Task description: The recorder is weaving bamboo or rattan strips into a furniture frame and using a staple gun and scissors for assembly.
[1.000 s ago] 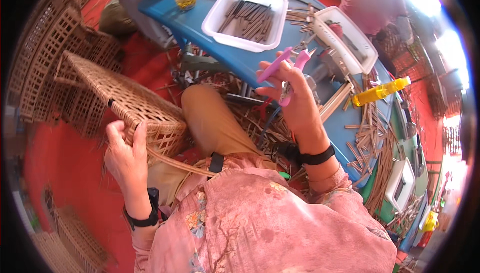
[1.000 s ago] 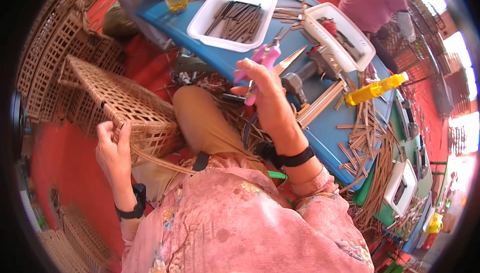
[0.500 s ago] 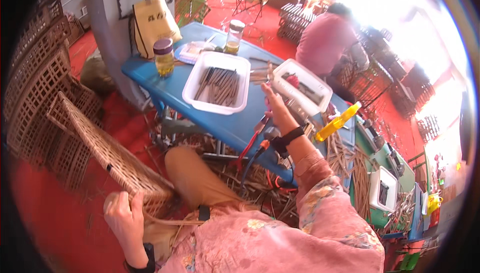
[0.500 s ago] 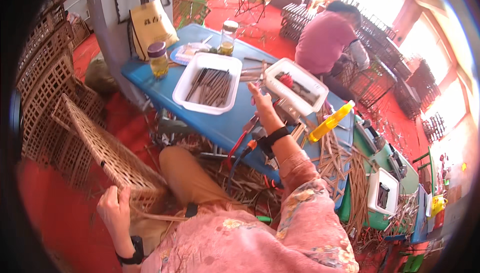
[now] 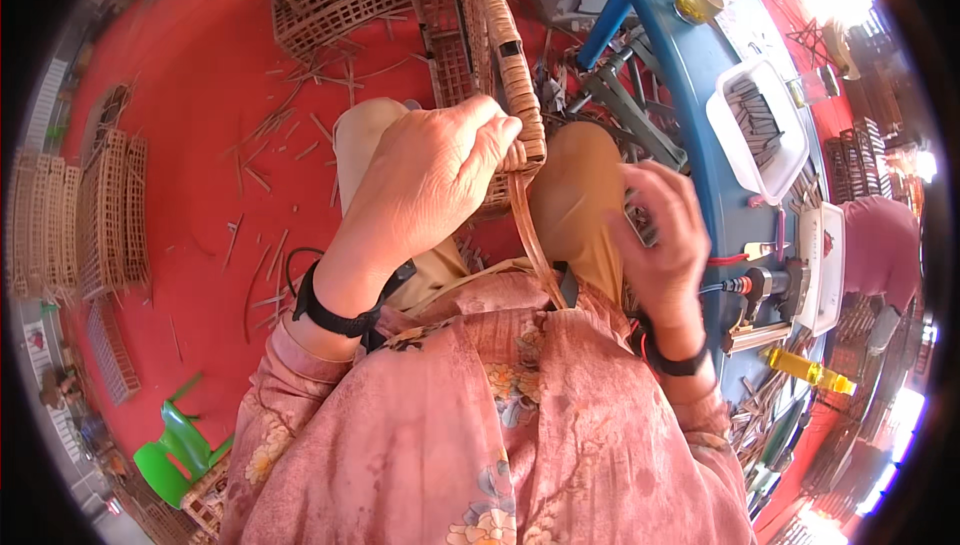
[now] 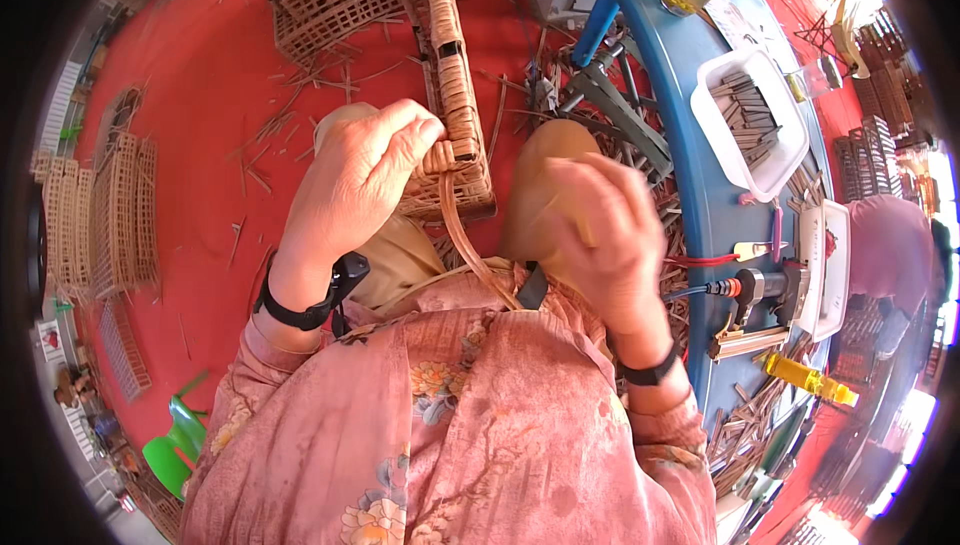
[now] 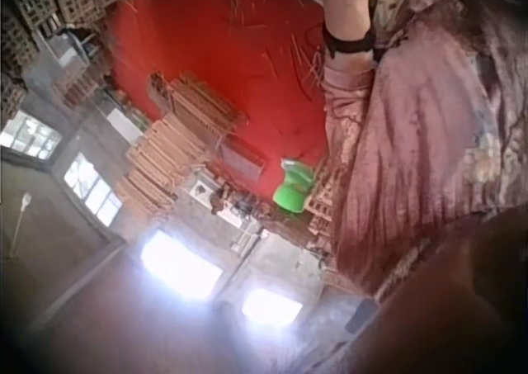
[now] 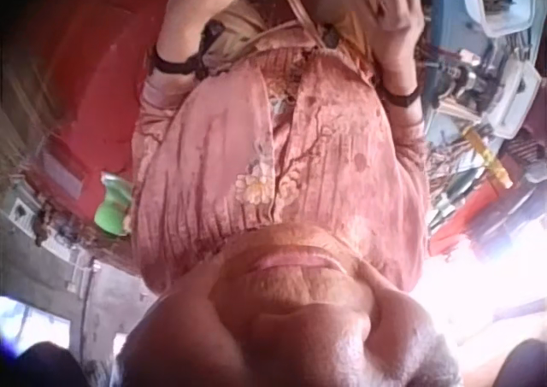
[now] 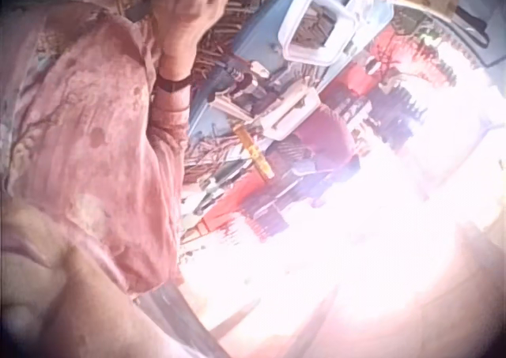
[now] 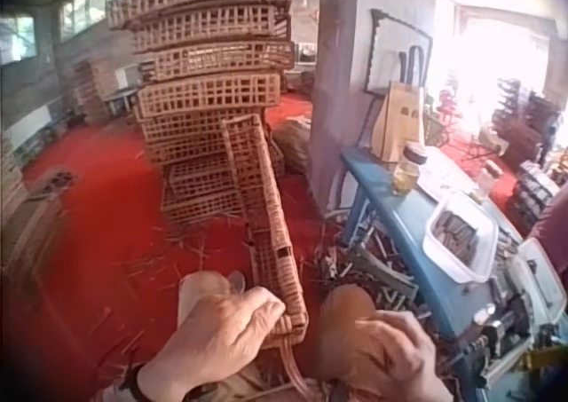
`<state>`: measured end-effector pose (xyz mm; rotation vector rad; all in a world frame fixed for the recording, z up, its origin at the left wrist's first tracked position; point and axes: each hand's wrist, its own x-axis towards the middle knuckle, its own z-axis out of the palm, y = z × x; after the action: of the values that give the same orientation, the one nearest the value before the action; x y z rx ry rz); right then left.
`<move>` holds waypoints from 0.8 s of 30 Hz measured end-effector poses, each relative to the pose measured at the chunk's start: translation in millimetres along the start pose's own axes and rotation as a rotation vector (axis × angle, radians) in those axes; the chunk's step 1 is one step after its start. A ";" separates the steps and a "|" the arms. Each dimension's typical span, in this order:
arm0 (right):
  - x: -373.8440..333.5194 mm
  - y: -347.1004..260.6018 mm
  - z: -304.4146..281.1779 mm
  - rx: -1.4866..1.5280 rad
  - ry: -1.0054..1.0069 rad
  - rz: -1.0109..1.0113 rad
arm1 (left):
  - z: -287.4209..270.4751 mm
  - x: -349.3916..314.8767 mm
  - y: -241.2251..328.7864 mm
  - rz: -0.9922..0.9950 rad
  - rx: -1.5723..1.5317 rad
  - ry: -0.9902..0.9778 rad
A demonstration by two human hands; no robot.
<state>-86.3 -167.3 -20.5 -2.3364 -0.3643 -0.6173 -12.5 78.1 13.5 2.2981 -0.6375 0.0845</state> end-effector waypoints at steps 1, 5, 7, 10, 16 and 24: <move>2.8 -8.4 13.3 -0.010 -0.033 -0.123 | 1.2 -1.9 -1.5 -0.011 0.004 0.008; 11.6 -21.5 38.9 0.050 -0.088 -0.460 | 6.9 -8.1 -11.3 -0.030 -0.028 0.163; 11.3 -24.8 49.5 0.057 -0.049 -0.539 | 8.8 -11.1 -8.4 -0.013 0.017 0.189; 17.4 -31.6 55.7 0.088 -0.028 -0.625 | 9.5 -12.5 -6.2 -0.022 0.093 0.210; 31.7 -40.4 59.3 0.479 -0.007 -0.443 | 20.7 -11.1 -4.3 -0.022 0.163 0.313; 55.0 -65.9 49.4 1.648 0.040 0.525 | 34.8 -8.2 -4.1 0.044 0.278 0.388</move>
<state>-50.7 -80.8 12.0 -0.7438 -0.1015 0.0219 -22.1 60.5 -16.5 2.4337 -0.4961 0.6587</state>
